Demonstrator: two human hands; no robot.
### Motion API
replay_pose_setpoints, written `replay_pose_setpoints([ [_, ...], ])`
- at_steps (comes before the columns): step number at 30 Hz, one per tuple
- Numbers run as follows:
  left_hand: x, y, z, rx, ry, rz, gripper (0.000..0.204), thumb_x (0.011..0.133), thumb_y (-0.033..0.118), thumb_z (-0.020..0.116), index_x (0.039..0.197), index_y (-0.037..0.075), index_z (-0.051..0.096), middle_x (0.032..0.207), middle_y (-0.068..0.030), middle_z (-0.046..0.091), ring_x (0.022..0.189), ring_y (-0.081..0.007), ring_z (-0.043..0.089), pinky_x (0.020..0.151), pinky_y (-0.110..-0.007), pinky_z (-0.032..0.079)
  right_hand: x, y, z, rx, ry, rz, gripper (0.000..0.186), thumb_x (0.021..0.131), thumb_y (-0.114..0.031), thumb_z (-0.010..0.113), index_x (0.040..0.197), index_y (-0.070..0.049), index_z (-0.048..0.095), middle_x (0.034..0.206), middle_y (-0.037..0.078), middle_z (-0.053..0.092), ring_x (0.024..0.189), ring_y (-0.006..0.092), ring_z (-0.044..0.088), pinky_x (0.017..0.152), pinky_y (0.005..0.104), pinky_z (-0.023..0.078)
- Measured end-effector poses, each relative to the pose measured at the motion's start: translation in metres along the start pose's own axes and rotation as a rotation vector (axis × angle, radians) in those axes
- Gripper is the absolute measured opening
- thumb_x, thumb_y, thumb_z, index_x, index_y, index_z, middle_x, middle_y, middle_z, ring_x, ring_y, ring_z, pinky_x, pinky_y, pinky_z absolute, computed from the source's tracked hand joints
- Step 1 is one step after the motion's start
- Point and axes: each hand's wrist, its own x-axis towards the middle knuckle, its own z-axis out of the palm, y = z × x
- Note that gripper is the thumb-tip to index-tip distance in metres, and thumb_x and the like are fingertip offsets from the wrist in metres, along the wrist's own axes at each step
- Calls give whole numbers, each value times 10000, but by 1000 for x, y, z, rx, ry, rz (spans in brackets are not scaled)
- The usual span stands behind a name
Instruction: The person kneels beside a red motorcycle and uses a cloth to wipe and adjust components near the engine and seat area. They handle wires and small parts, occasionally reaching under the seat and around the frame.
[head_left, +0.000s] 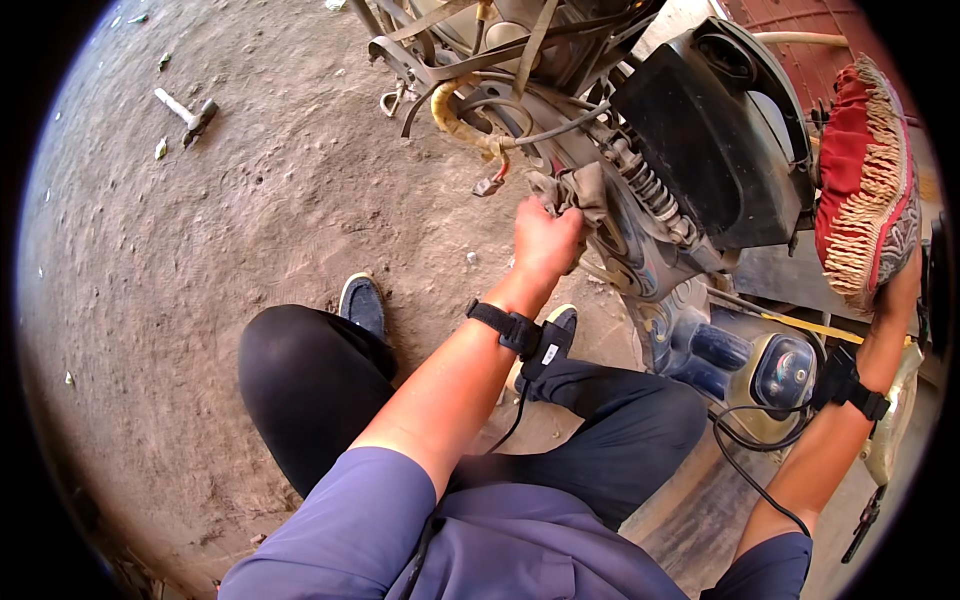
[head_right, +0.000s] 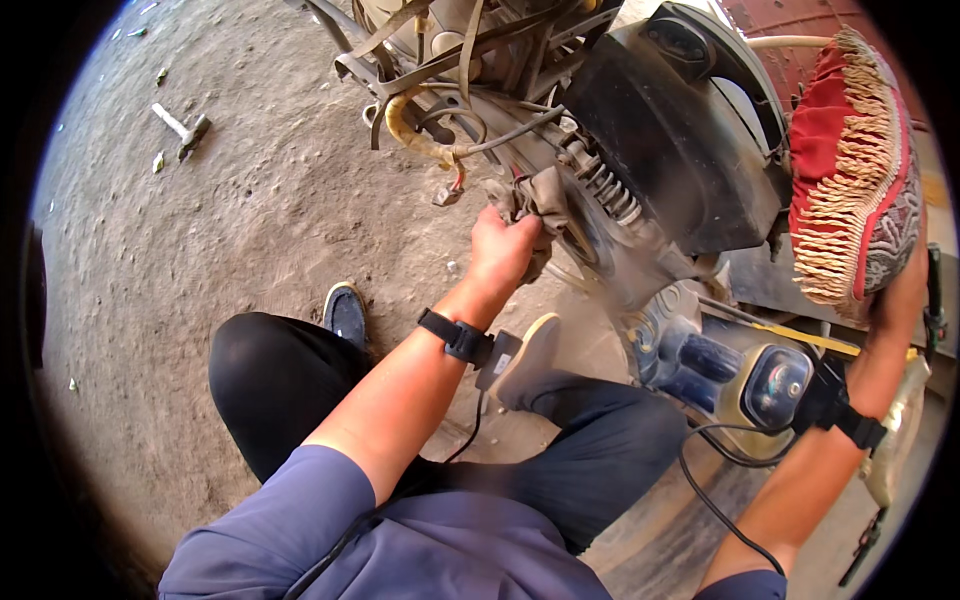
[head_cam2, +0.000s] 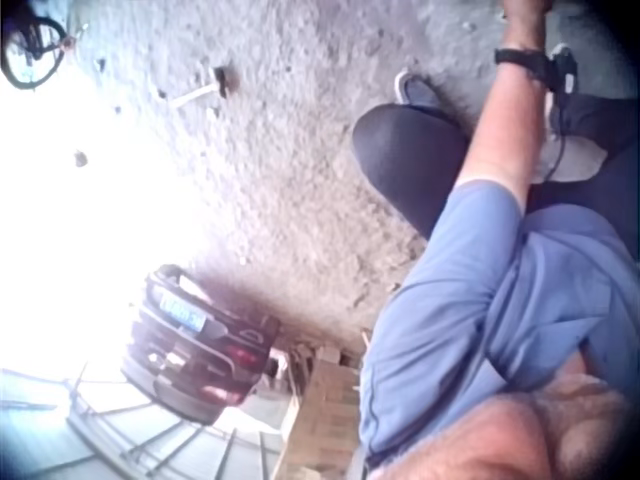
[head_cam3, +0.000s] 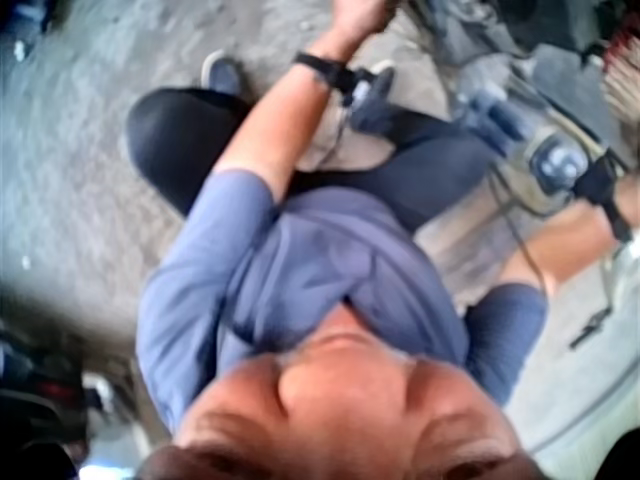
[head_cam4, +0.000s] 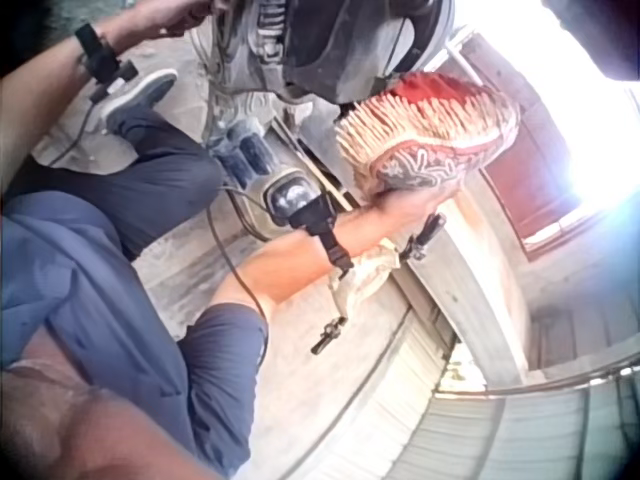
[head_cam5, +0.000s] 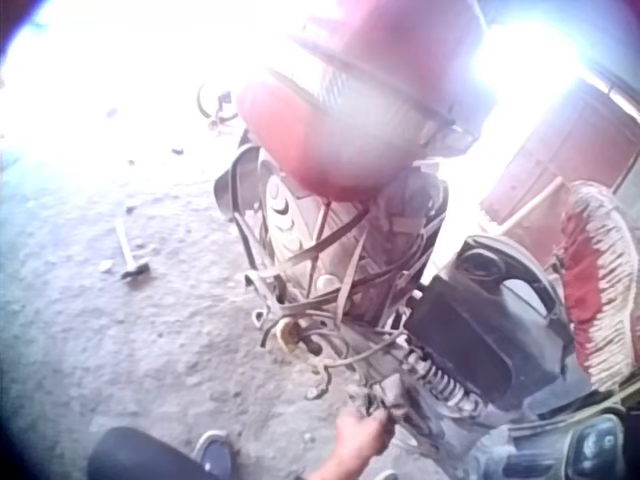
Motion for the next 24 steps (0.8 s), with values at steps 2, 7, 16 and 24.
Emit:
replay_pose_setpoints([
  [2, 0, 18, -15, -185, 58, 66, 255, 850, 103, 621, 1061, -7, 711, 894, -107, 754, 808, -193, 714, 755, -352, 571, 9, -3, 20, 41, -33, -29, 516, 1081, -243, 423, 1546, -19, 432, 1483, 111, 537, 1316, 198, 543, 1126, 332, 396],
  [7, -1, 62, -35, -48, 88, 169, 265, 971, 233, 591, 1022, 2, 709, 910, -95, 743, 849, -152, 699, 753, -323, 558, 13, -4, 32, 143, -33, -11, 517, 1083, -248, 437, 1542, -10, 434, 1475, 112, 542, 1300, 198, 557, 1113, 331, 416],
  [16, 49, 58, -95, 144, 743, 215, 411, 992, 230, 684, 1262, -42, 534, 1106, -171, 696, 930, -267, 693, 850, -404, 558, 16, -1, 27, 231, -18, 44, 521, 1097, -262, 427, 1554, -12, 417, 1481, 111, 540, 1299, 192, 569, 1117, 337, 424],
  [24, 45, 76, -107, -563, 129, 69, 310, 964, 105, 683, 1263, 76, 606, 1024, -57, 719, 840, -181, 717, 705, -345, 608, 12, -6, 30, 146, 11, 10, 517, 1093, -249, 421, 1554, -16, 420, 1484, 105, 539, 1305, 188, 561, 1121, 337, 416],
])
